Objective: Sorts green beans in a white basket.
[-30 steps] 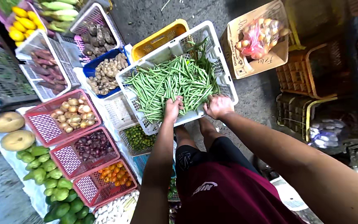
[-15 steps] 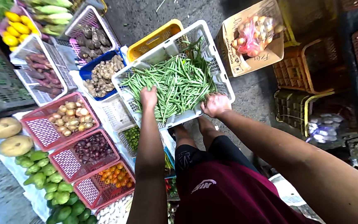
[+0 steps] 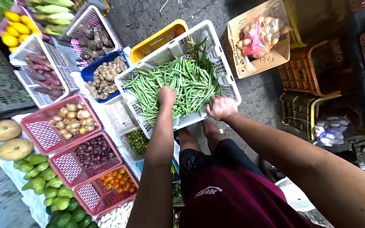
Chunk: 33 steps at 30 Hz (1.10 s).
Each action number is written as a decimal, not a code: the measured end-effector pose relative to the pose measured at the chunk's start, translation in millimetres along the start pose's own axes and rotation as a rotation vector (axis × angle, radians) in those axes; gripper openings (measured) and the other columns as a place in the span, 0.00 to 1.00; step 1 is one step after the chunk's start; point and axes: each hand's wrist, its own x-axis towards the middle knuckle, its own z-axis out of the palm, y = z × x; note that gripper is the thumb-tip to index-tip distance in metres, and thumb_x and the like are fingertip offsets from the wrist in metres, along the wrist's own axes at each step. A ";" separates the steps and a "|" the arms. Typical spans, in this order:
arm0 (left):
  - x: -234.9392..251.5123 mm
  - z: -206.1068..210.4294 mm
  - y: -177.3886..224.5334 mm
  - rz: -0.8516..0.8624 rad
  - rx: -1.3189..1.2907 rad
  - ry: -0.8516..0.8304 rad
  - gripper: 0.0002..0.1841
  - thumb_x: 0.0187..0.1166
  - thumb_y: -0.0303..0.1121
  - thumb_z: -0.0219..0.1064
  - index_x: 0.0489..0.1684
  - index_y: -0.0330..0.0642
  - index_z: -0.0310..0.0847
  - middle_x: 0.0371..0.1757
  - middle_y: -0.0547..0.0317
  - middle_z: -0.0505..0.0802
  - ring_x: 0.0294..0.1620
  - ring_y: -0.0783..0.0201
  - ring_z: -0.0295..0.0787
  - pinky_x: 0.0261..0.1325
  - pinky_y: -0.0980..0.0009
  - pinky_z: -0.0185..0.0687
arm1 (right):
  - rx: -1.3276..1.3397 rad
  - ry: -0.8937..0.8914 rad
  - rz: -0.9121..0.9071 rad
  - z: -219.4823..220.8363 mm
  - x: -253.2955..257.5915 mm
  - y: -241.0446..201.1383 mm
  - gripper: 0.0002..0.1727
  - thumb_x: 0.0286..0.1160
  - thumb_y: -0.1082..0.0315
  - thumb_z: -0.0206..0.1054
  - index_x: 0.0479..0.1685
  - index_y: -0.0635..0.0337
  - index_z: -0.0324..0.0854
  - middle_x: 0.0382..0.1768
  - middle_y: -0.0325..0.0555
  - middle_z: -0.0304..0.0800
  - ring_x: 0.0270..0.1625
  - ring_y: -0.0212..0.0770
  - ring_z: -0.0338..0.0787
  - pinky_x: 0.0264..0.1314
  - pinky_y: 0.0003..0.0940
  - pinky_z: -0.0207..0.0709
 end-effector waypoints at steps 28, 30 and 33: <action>36.0 -25.9 13.4 0.044 -0.125 0.182 0.21 0.77 0.45 0.70 0.65 0.46 0.86 0.52 0.43 0.95 0.56 0.42 0.93 0.58 0.34 0.85 | 0.008 0.015 0.016 2.7 0.8 -1.4 0.28 0.76 0.40 0.54 0.50 0.53 0.88 0.53 0.50 0.93 0.64 0.54 0.89 0.61 0.58 0.81; 35.2 -34.4 11.5 0.059 -0.249 0.256 0.19 0.79 0.45 0.69 0.59 0.42 0.88 0.49 0.42 0.94 0.54 0.43 0.92 0.59 0.36 0.84 | 0.015 0.016 0.018 2.9 1.0 -0.5 0.28 0.76 0.40 0.54 0.51 0.53 0.88 0.53 0.50 0.93 0.64 0.54 0.89 0.61 0.58 0.81; 29.5 -59.1 3.3 0.064 -0.644 0.335 0.23 0.82 0.44 0.67 0.62 0.32 0.79 0.47 0.44 0.90 0.48 0.52 0.90 0.54 0.49 0.86 | 0.022 0.025 0.017 2.6 2.0 1.9 0.28 0.76 0.40 0.54 0.52 0.53 0.88 0.54 0.50 0.93 0.64 0.54 0.89 0.61 0.58 0.81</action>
